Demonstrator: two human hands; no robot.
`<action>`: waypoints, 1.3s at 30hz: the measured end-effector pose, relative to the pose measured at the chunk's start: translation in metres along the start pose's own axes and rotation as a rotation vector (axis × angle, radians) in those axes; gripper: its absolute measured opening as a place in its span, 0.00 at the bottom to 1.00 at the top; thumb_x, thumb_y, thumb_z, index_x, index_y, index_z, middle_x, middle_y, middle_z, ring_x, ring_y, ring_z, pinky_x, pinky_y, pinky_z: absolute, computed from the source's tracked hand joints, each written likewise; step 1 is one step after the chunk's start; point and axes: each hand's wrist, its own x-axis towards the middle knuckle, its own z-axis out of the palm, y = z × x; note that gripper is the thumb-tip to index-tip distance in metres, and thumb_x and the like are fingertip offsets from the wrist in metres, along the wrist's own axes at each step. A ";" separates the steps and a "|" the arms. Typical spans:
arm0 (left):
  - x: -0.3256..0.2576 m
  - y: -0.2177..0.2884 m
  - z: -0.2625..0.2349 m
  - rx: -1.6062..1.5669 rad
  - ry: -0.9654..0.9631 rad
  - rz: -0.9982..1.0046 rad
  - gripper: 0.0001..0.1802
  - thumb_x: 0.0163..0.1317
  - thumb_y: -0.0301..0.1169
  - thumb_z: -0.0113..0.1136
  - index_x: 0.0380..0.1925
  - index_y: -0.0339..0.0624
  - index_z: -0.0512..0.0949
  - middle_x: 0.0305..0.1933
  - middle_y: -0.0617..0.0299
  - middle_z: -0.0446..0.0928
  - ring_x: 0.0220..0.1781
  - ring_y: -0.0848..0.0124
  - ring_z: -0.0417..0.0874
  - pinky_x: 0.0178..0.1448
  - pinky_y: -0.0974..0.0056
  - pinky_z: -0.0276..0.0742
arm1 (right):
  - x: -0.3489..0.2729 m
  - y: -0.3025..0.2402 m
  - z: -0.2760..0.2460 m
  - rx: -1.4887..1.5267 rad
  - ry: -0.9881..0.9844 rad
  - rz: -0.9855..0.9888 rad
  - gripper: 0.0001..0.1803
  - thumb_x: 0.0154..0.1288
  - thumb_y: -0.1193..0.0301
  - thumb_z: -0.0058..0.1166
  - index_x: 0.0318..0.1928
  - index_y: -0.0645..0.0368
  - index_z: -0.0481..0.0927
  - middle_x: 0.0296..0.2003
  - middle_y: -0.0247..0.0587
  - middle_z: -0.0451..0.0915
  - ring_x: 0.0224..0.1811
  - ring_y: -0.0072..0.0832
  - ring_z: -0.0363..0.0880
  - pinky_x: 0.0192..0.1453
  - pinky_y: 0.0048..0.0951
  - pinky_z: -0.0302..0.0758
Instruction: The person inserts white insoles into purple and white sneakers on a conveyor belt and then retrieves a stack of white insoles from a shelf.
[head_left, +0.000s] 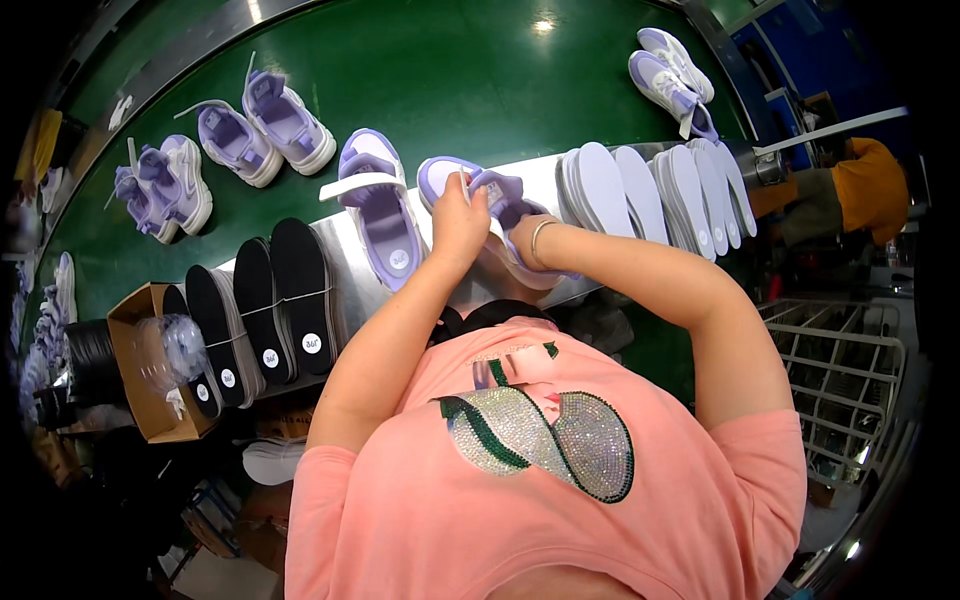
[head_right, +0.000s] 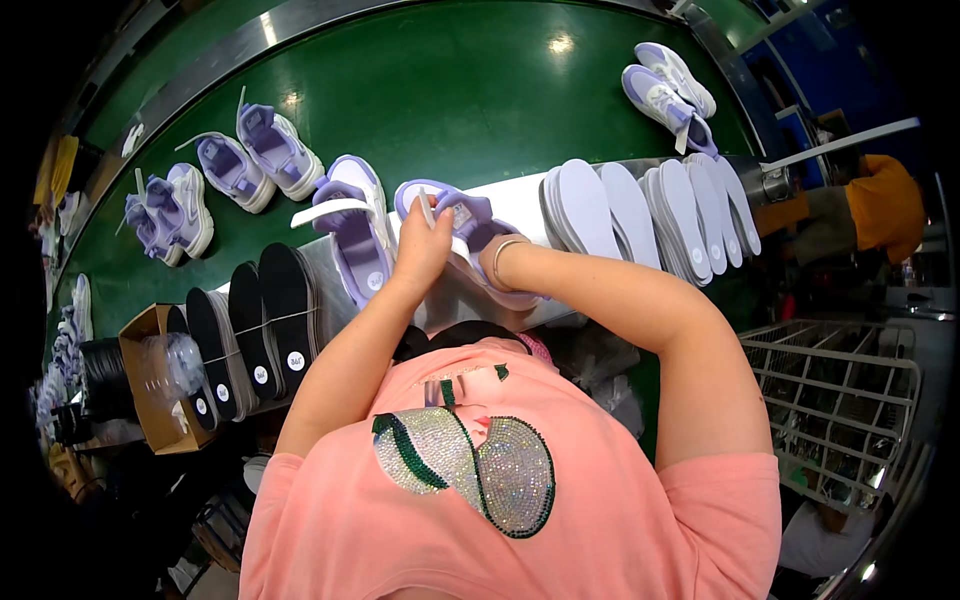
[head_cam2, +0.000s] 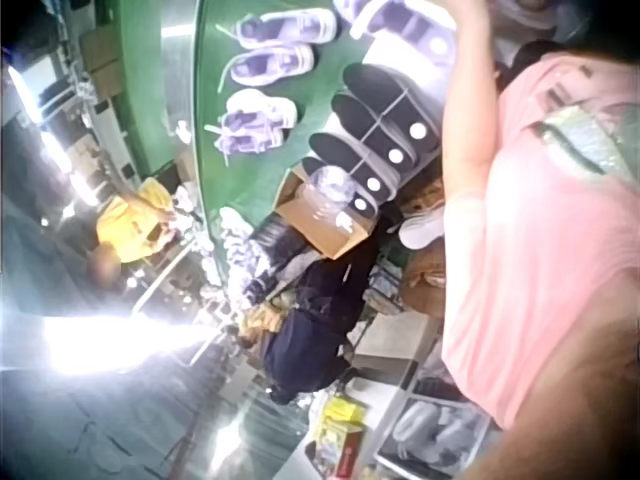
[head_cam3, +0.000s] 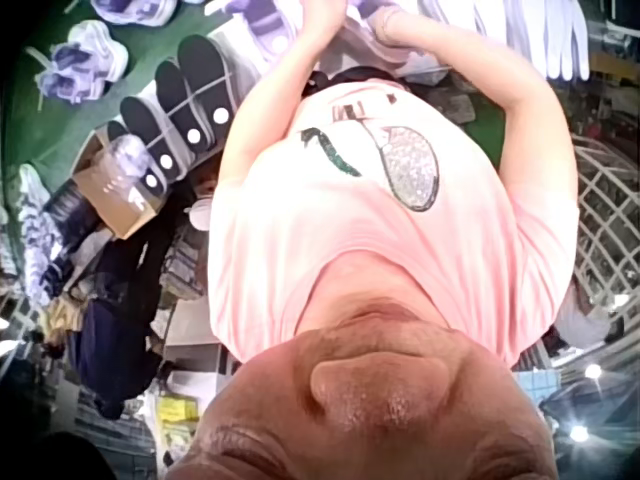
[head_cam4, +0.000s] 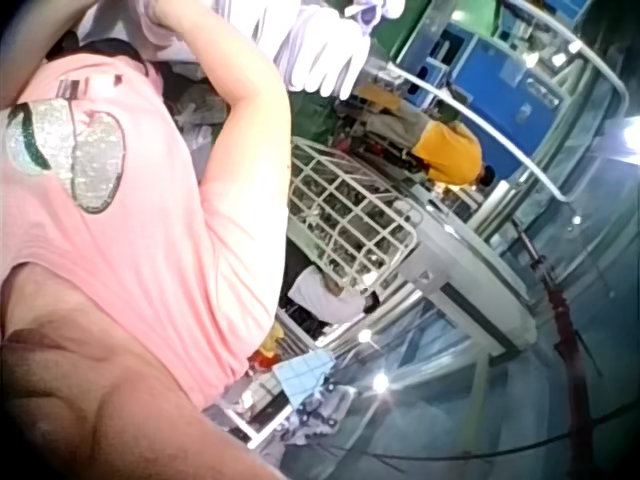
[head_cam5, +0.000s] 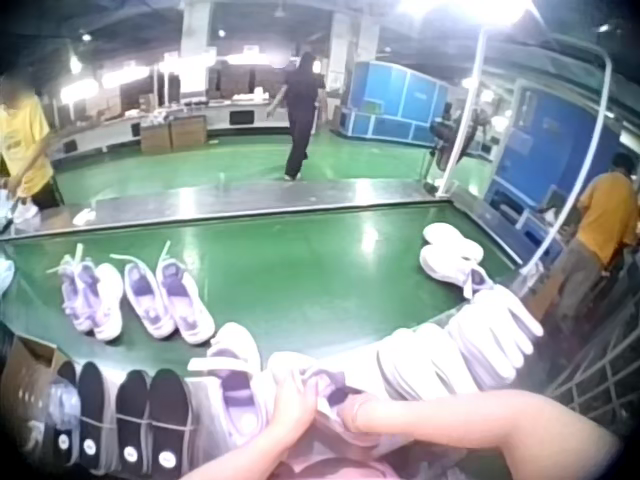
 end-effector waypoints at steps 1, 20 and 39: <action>0.000 0.000 0.002 -0.005 0.010 0.018 0.16 0.54 0.31 0.51 0.38 0.30 0.68 0.34 0.40 0.74 0.38 0.45 0.75 0.42 0.53 0.70 | 0.002 0.000 0.005 0.066 0.031 0.060 0.13 0.49 0.70 0.48 0.35 0.58 0.80 0.37 0.50 0.78 0.43 0.40 0.76 0.46 0.32 0.72; 0.002 0.006 0.006 0.035 -0.076 -0.080 0.19 0.55 0.34 0.50 0.41 0.30 0.68 0.36 0.41 0.74 0.41 0.50 0.75 0.46 0.58 0.69 | -0.040 0.020 0.022 0.018 -0.190 -0.081 0.21 0.51 0.63 0.46 0.46 0.58 0.72 0.34 0.48 0.78 0.43 0.41 0.76 0.61 0.51 0.48; -0.007 0.014 0.005 -0.248 -0.111 -0.226 0.21 0.57 0.39 0.52 0.42 0.31 0.69 0.33 0.54 0.75 0.36 0.68 0.75 0.39 0.67 0.69 | -0.046 0.022 0.025 0.096 -0.069 -0.045 0.19 0.52 0.61 0.50 0.40 0.62 0.73 0.30 0.50 0.78 0.39 0.41 0.77 0.61 0.51 0.48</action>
